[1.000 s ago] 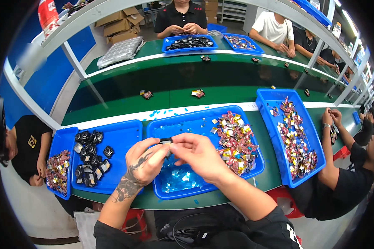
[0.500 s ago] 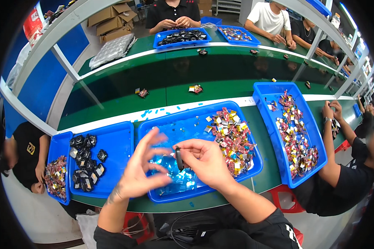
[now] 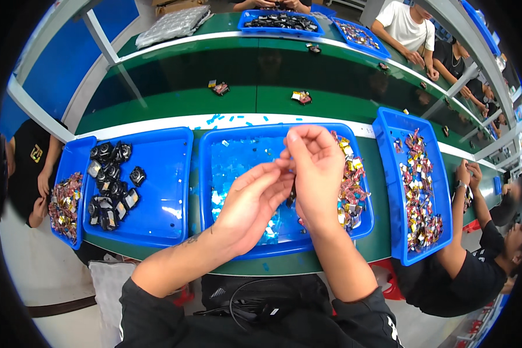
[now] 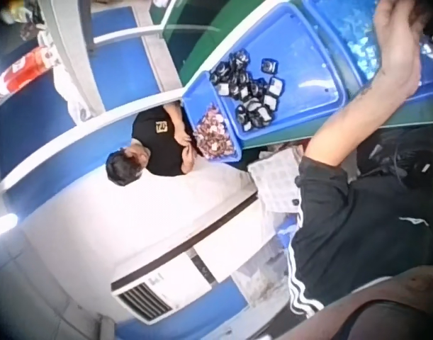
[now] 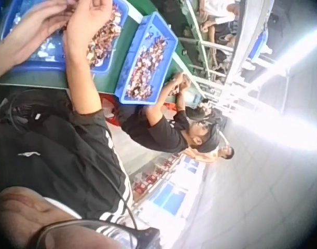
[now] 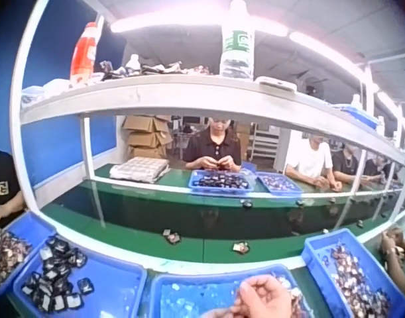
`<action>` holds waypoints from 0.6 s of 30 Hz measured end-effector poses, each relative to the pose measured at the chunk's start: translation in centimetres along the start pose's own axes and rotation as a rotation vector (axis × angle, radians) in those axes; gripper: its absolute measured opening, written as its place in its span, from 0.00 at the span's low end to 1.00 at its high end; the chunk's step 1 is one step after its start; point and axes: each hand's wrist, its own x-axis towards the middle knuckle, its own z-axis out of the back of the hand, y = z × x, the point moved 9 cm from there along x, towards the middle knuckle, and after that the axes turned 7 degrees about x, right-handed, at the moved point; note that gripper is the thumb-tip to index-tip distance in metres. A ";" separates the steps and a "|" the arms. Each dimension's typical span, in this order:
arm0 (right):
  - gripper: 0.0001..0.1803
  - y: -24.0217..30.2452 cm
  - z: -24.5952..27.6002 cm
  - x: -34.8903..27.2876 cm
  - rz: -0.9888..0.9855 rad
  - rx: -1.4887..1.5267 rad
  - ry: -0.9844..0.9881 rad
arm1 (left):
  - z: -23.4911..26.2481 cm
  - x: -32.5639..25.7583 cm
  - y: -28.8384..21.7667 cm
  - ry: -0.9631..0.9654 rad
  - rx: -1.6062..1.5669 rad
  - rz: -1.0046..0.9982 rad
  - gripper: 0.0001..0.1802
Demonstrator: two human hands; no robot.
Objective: The worker attaches straps to smartwatch housings at an electronics production line.
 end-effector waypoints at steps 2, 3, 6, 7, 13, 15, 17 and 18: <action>0.06 0.2 0.2 0.2 0.058 0.077 -0.054 | -0.9 -0.1 -0.9 0.000 0.129 -0.070 0.18; 0.07 0.7 0.3 0.3 0.087 0.133 -0.063 | -1.2 -0.2 -1.3 0.002 0.193 -0.104 0.21; 0.12 1.6 0.6 0.3 0.137 0.296 -0.041 | -1.2 -0.3 -1.3 0.042 0.232 -0.129 0.30; 0.13 1.4 0.8 0.2 0.117 0.319 -0.045 | -1.1 -0.3 -1.3 0.051 0.260 -0.136 0.30; 0.18 1.9 3.5 -1.2 0.069 -0.214 -0.075 | -0.3 -2.0 -3.8 0.016 0.582 -0.521 0.27; 0.20 -0.6 4.1 -2.8 -0.259 -0.241 0.151 | -2.1 -4.4 -4.9 0.099 0.857 -0.826 0.24; 0.17 -1.0 3.3 -4.9 -0.410 -0.197 0.333 | -5.0 -6.9 -5.4 0.392 1.226 -1.213 0.17; 0.15 -0.3 3.2 -5.0 -0.375 -0.162 0.302 | -5.7 -7.9 -5.5 0.469 1.373 -1.307 0.19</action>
